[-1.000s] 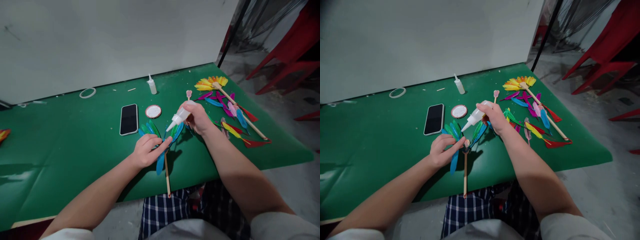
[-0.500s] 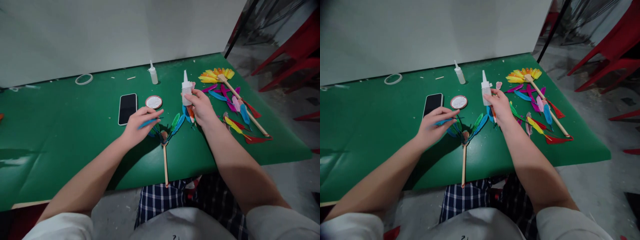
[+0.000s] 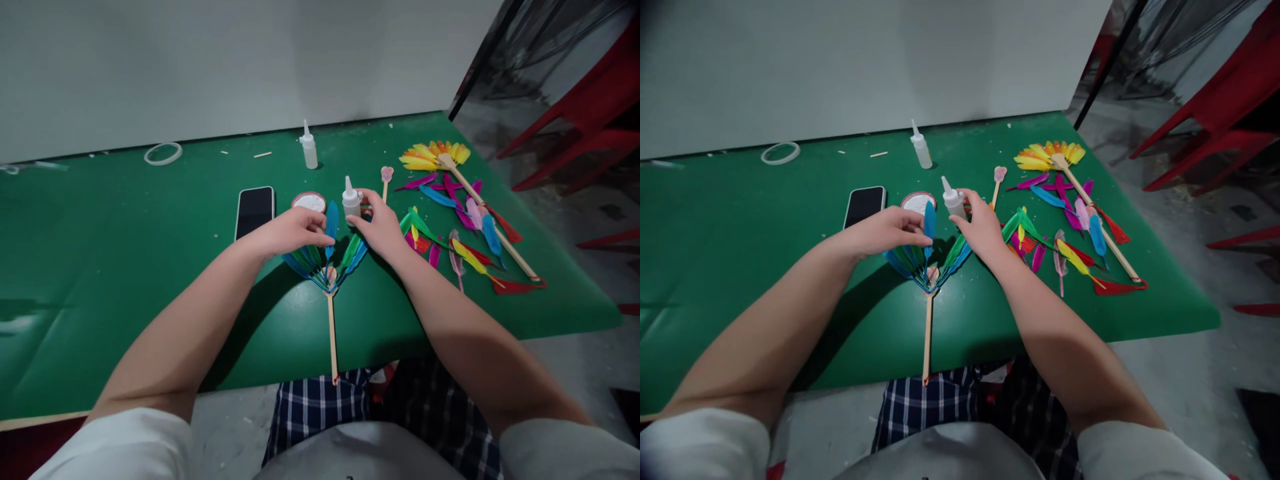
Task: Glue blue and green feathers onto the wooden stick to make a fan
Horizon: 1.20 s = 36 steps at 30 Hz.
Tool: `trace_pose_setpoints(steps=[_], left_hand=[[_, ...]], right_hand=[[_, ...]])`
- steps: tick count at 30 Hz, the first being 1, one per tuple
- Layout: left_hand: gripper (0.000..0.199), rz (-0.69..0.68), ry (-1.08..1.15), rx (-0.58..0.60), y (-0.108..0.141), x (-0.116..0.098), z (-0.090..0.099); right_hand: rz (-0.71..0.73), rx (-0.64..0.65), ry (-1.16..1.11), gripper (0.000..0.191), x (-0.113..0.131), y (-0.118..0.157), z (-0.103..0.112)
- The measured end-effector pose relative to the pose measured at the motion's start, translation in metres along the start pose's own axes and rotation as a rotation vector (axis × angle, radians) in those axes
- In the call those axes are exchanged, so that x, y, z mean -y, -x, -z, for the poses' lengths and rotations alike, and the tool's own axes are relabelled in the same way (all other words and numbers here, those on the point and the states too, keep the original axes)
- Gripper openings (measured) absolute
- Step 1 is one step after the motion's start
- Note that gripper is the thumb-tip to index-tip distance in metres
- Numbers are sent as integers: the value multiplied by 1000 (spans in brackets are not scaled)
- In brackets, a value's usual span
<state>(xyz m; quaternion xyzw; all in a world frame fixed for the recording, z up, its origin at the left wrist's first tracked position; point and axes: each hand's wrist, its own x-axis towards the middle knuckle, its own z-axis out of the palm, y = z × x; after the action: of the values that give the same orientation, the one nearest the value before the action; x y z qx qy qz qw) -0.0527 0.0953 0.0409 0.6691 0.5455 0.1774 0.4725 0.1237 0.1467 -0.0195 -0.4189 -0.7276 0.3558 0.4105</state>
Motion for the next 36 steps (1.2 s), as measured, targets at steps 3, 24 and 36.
trace_pose_setpoints(steps=[3,24,36], left_hand=[[22,-16,-11,20,-6,1,-3],[22,-73,41,-130,8,-4,12],[20,51,209,-197,6,1,3]], right_hand=[[-4,10,66,38,-3,0,-1],[12,-191,198,38,31,13,21],[125,512,556,18,73,146,-2]])
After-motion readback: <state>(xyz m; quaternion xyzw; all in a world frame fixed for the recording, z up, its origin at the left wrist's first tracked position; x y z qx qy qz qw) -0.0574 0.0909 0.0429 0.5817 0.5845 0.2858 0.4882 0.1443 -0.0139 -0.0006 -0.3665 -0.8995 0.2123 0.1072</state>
